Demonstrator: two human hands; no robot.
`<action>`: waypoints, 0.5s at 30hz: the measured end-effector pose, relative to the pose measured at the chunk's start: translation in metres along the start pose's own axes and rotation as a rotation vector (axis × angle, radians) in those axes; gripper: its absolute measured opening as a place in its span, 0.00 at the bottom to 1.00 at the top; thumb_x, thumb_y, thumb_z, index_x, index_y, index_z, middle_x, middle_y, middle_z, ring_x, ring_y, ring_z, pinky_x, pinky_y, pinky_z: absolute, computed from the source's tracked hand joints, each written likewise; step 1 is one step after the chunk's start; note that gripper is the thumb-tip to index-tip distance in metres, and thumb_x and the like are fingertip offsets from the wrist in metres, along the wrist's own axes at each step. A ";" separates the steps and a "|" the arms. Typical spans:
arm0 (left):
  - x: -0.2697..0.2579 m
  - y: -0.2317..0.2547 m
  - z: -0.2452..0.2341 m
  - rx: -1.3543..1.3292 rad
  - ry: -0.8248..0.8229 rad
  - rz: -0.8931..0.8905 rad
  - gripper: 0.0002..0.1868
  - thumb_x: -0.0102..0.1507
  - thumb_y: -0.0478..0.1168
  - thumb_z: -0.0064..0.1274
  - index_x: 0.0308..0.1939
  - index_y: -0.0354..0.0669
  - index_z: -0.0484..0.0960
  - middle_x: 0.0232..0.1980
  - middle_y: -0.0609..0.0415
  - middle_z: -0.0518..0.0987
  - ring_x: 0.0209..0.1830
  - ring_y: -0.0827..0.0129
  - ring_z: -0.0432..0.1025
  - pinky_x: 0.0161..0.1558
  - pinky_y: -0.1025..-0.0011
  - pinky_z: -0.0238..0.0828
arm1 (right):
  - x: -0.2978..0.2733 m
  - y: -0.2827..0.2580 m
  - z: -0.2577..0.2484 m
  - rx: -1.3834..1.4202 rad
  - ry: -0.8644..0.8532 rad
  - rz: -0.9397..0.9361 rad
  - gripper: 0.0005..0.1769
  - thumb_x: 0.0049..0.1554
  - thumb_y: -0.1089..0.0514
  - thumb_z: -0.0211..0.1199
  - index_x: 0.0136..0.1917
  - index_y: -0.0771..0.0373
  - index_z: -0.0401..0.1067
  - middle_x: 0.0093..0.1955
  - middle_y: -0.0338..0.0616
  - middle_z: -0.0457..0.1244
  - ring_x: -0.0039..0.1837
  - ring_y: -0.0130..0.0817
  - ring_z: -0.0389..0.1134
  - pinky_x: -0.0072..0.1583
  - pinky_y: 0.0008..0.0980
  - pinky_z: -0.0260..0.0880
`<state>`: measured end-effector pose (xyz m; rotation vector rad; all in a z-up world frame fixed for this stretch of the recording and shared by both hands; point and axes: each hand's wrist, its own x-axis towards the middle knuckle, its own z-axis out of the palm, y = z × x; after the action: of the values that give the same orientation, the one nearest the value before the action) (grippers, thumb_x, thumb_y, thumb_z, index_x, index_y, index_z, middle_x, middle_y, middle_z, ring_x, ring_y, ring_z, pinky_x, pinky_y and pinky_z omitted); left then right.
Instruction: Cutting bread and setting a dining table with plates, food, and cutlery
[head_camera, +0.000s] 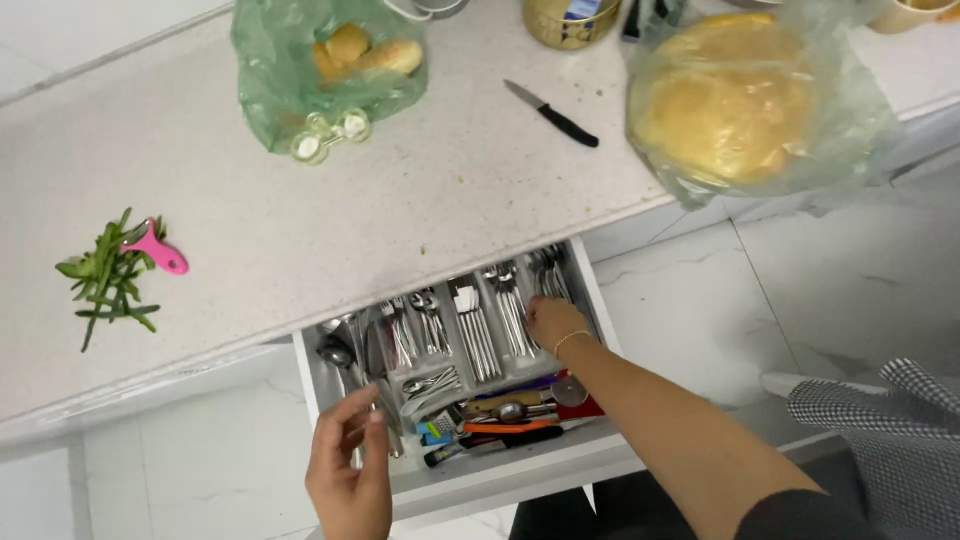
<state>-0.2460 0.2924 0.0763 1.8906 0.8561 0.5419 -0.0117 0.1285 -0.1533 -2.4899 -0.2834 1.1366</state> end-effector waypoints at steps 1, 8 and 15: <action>-0.002 -0.009 -0.004 -0.002 0.004 -0.015 0.13 0.66 0.35 0.53 0.54 0.44 0.84 0.49 0.54 0.82 0.41 0.75 0.74 0.48 0.77 0.75 | 0.014 -0.002 0.012 -0.012 -0.010 0.003 0.13 0.61 0.59 0.50 0.51 0.50 0.76 0.50 0.45 0.71 0.49 0.46 0.73 0.46 0.47 0.75; 0.000 -0.023 -0.020 0.062 0.127 -0.192 0.09 0.65 0.36 0.54 0.49 0.45 0.85 0.50 0.57 0.86 0.41 0.73 0.77 0.48 0.75 0.77 | 0.058 -0.018 0.057 -0.239 0.123 0.109 0.13 0.63 0.62 0.49 0.57 0.63 0.72 0.51 0.51 0.71 0.50 0.48 0.75 0.44 0.45 0.77; 0.022 -0.033 -0.014 -0.020 0.097 -0.117 0.10 0.65 0.34 0.54 0.49 0.41 0.85 0.50 0.54 0.87 0.41 0.73 0.79 0.48 0.77 0.79 | 0.062 -0.022 0.042 -0.214 0.014 0.201 0.16 0.65 0.56 0.47 0.57 0.64 0.74 0.54 0.52 0.70 0.53 0.46 0.74 0.48 0.44 0.79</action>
<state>-0.2524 0.3273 0.0530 1.7952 1.0145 0.5710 -0.0031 0.1807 -0.2110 -2.7642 -0.1597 1.2238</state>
